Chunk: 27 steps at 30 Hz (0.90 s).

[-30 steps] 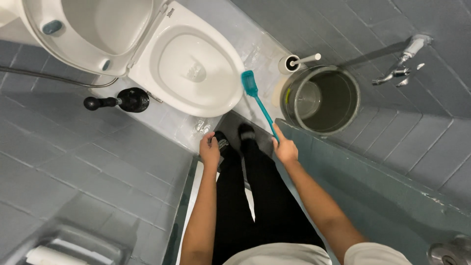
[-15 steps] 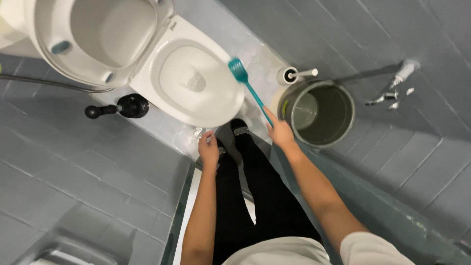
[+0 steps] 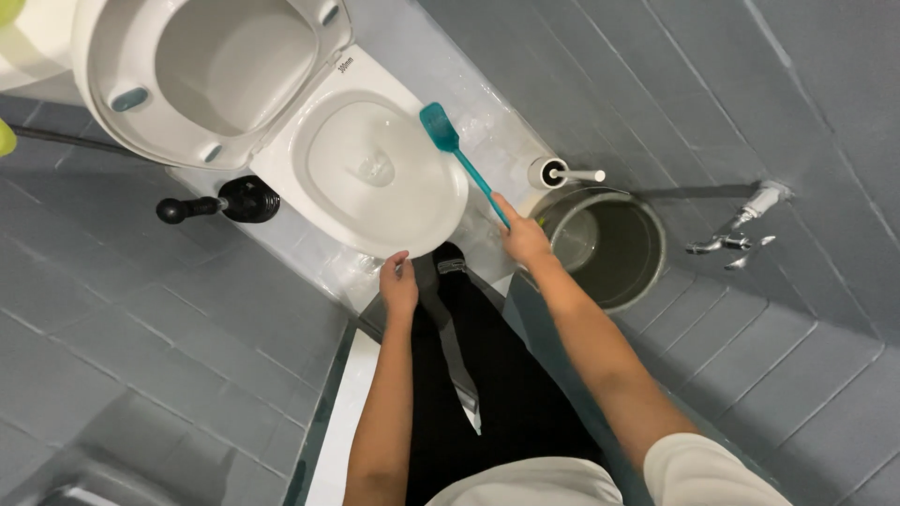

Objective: Cleaning a toilet bowl using a brush and water.

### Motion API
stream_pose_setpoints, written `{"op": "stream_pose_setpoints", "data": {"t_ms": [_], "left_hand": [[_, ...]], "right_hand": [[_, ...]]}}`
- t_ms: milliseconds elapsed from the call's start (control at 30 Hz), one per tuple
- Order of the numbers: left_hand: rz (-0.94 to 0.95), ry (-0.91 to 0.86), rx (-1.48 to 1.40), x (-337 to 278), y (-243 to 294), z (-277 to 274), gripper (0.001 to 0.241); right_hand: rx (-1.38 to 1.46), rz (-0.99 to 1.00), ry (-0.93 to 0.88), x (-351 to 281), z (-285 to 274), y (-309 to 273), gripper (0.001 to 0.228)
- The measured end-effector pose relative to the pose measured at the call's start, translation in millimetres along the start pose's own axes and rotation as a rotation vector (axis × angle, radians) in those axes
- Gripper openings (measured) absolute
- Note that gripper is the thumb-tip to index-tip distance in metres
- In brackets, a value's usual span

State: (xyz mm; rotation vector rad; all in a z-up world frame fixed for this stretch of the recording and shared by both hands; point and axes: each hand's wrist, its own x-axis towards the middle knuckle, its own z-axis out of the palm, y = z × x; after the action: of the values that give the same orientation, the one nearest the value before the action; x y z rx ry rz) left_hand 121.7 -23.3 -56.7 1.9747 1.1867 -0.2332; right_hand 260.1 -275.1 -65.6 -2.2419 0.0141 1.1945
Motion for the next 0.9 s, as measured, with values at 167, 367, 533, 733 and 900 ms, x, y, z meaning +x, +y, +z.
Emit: {"op": "stream_pose_setpoints", "data": {"t_ms": [167,367,533,733,900], "left_hand": [[0.017,0.004,0.014,-0.4,3.7,1.9,0.021],[0.0,0.005,0.031,5.6,7.1,0.6,0.021],[-0.037,-0.001,0.027,1.3,24.3,-1.6,0.023],[-0.02,-0.014,0.03,-0.4,39.2,3.1,0.022],[-0.022,-0.003,0.028,5.9,44.6,6.2,0.022]], "right_hand": [[0.084,-0.003,-0.031,-44.9,30.6,60.7,0.064],[0.038,0.011,-0.024,-5.3,23.4,47.7,0.063],[-0.022,0.036,-0.044,38.7,5.7,16.8,0.065],[0.187,-0.02,0.006,-14.7,23.0,58.6,0.066],[0.063,-0.033,0.012,-5.4,19.5,59.5,0.068]]}}
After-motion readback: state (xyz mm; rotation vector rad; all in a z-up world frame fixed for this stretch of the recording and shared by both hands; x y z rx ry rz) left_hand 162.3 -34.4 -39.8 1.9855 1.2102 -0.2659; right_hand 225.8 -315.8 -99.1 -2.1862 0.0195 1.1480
